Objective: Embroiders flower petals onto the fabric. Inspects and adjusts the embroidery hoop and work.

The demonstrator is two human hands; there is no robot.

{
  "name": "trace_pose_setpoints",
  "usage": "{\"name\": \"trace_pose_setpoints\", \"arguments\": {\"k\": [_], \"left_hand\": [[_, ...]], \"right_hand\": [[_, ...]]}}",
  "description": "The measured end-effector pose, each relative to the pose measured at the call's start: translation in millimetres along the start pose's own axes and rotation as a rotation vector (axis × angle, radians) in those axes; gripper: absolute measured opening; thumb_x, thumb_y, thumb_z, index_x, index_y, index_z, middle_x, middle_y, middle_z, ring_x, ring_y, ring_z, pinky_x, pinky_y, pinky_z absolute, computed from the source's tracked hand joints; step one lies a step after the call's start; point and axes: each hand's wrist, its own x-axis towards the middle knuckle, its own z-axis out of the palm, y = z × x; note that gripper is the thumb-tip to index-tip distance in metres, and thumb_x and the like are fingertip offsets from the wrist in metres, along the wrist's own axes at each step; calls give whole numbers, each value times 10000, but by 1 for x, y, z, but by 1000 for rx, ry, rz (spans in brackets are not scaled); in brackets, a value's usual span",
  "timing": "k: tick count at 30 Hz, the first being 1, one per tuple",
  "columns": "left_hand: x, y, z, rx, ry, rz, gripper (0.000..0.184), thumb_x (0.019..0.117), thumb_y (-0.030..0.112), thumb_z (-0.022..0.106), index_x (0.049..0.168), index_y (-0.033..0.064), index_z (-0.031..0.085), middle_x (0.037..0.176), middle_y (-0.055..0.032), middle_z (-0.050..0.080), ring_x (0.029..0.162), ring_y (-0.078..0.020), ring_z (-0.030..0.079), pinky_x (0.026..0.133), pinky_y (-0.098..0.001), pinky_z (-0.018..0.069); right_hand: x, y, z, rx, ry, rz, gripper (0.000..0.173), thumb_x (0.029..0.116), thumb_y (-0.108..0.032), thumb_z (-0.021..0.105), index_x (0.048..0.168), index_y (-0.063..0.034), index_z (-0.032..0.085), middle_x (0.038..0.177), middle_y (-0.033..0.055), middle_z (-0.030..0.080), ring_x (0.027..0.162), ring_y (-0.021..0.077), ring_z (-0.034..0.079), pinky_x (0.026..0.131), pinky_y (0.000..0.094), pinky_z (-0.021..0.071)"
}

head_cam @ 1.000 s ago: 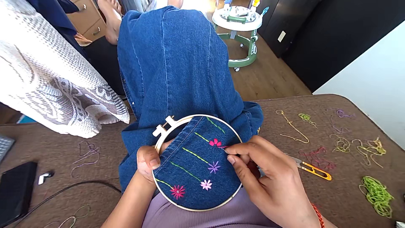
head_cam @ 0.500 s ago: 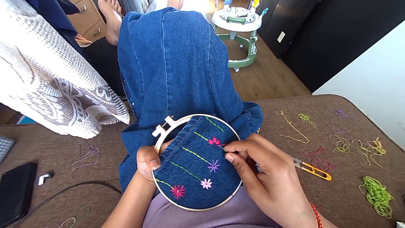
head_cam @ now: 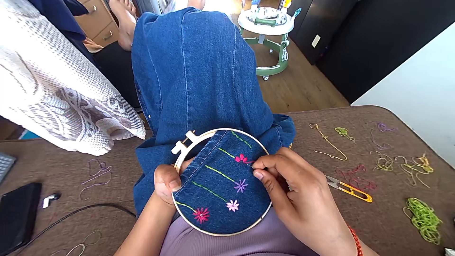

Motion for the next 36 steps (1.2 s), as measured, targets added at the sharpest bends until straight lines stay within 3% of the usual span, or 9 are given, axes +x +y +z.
{"name": "trace_pose_setpoints", "arguments": {"k": [16,26,36], "left_hand": [[-1,1,1,16,-27,0,386,1007,198,536,1368,91,620,1252,-2,702,1161,-64,651,1024,-261,504],[0,0,0,38,-2,-6,408,991,178,547,1385,88,601,1255,-8,698,1150,-71,656,1021,-266,507],[2,0,1,14,-3,-11,407,983,166,554,1379,81,599,1232,-7,702,1119,-62,663,1002,-253,513]], "right_hand": [[7,-9,2,-33,36,-17,162,1009,-257,595,940,-138,680,817,-66,525,639,-56,486,546,74,423],[-1,-2,2,-18,12,-20,157,1006,-222,577,1005,-119,696,861,-48,571,668,-51,521,573,82,458],[-3,3,5,-16,48,-23,147,1011,-210,572,971,-135,692,842,-65,544,673,-47,494,575,85,429]]}}
